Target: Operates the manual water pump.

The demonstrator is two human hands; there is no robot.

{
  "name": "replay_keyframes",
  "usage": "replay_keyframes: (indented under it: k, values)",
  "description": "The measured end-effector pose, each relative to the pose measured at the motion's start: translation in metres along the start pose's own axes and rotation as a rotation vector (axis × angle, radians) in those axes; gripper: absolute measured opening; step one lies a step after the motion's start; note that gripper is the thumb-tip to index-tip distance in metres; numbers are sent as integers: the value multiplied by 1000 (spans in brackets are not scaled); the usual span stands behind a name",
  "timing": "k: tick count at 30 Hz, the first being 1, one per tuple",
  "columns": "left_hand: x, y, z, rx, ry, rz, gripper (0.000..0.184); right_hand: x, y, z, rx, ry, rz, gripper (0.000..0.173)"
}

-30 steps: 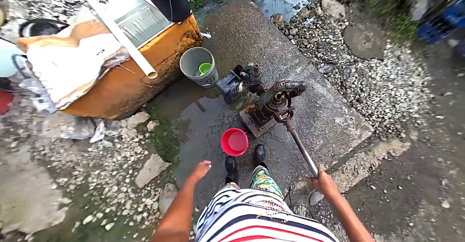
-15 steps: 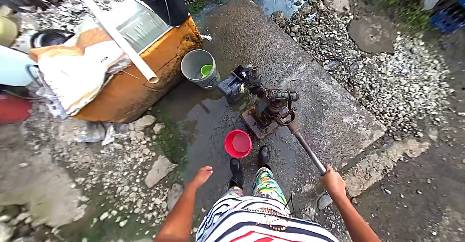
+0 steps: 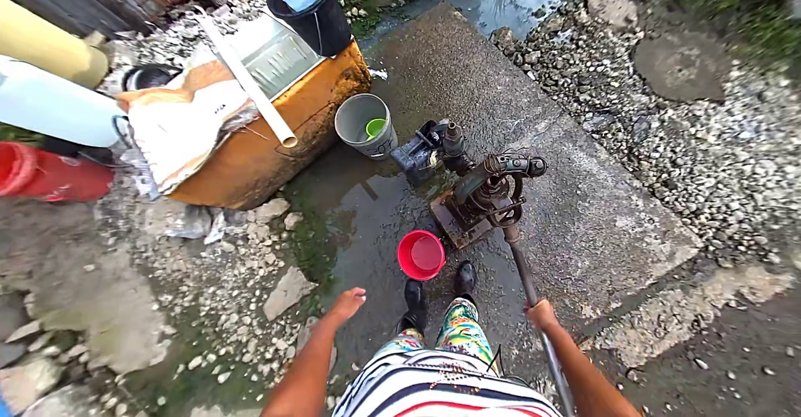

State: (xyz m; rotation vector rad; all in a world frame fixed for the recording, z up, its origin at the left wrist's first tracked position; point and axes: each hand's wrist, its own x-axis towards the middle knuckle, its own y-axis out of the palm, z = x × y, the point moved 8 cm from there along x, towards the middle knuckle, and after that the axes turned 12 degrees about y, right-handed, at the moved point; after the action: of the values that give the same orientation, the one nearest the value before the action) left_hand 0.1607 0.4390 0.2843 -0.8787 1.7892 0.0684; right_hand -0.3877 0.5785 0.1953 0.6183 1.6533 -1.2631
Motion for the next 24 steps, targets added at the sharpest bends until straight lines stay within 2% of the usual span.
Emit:
replay_keyframes:
  k: [2,5,8,11,14,18,21,24]
  values:
    - [6,3,0,-13,21,11,40,-47,-3,-12,-12,-23,-50,46]
    - [22,11,6,-23,82,37,40,-141,-55,-20,-146,12,-159,60]
    - [31,19,8,-35,88,66,40,-244,-110,10,-335,20,-292,58]
    - [34,27,12,-72,64,66,40,-288,-136,43,-435,59,-356,50]
    - [32,33,16,-101,41,62,41,-259,-122,38,-388,84,-283,45]
    - [23,37,21,-96,9,54,40,-160,-89,-5,-229,75,-274,34]
    - [12,34,24,-52,-45,48,39,-103,-101,-17,-272,53,-373,41]
    - [4,24,22,-26,-67,21,40,-51,-109,-18,-311,-31,-367,44]
